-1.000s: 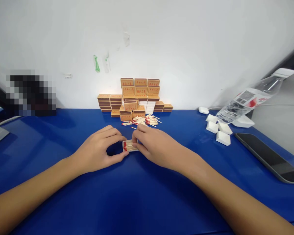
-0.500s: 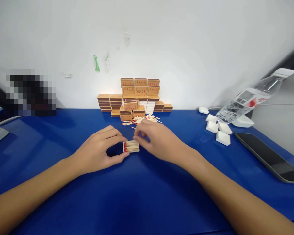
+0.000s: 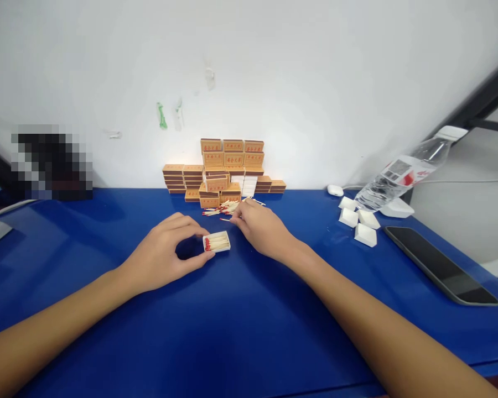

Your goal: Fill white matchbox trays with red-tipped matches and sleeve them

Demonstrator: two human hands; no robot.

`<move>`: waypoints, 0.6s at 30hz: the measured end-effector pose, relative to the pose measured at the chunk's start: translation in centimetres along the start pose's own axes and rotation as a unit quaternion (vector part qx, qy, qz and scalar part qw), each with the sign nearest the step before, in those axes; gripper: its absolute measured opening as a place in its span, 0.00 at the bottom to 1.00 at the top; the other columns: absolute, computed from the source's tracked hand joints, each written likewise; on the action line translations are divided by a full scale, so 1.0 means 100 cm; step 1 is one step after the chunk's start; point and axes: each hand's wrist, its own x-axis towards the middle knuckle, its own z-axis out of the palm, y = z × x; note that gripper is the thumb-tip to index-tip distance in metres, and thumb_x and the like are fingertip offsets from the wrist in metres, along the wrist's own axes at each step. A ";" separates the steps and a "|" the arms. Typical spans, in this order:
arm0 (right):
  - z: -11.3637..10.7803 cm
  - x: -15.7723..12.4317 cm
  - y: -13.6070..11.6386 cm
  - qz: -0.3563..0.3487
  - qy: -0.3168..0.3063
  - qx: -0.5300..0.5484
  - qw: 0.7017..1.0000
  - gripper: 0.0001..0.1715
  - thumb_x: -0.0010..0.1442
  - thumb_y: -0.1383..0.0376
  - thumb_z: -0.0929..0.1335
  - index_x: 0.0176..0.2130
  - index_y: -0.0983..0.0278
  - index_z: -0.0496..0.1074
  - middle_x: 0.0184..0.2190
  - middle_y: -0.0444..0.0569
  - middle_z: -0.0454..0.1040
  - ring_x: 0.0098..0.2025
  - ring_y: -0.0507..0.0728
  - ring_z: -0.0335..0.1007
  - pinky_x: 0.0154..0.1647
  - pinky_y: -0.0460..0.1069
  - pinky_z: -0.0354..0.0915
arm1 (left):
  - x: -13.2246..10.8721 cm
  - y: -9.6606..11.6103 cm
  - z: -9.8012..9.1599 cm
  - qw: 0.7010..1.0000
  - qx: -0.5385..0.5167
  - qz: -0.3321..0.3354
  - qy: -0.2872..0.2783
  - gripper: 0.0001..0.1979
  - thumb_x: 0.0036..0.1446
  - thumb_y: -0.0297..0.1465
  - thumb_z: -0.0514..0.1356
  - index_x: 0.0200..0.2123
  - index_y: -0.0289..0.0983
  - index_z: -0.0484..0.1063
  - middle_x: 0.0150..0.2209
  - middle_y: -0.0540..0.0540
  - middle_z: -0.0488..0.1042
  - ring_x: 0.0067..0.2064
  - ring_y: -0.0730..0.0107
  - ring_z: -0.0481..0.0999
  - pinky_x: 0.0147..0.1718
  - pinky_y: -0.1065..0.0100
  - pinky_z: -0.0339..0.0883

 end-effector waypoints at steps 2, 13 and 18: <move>-0.007 -0.004 0.000 -0.015 0.004 0.021 1.000 0.08 0.73 0.65 0.66 0.38 0.61 0.68 0.40 0.50 0.75 0.36 0.57 0.69 0.38 0.51 0.62 | -0.001 -0.002 0.000 1.000 0.000 -0.013 -0.018 0.11 0.64 0.39 0.68 0.45 0.39 0.81 0.42 0.45 0.80 0.44 0.58 0.75 0.47 0.54 0.70; -0.020 -0.011 -0.011 -0.089 -0.028 0.029 0.995 0.07 0.73 0.65 0.66 0.39 0.61 0.71 0.36 0.48 0.74 0.35 0.55 0.66 0.37 0.50 0.60 | -0.001 -0.003 0.001 1.000 0.001 0.013 0.024 0.12 0.64 0.39 0.68 0.46 0.38 0.80 0.43 0.45 0.80 0.45 0.58 0.75 0.47 0.53 0.71; -0.023 -0.001 0.024 0.001 0.045 -0.046 0.998 0.08 0.70 0.62 0.68 0.37 0.62 0.71 0.34 0.49 0.74 0.34 0.57 0.67 0.36 0.51 0.58 | -0.001 -0.002 0.001 1.000 0.000 0.018 -0.006 0.11 0.65 0.39 0.67 0.46 0.39 0.80 0.44 0.44 0.80 0.45 0.58 0.76 0.47 0.53 0.73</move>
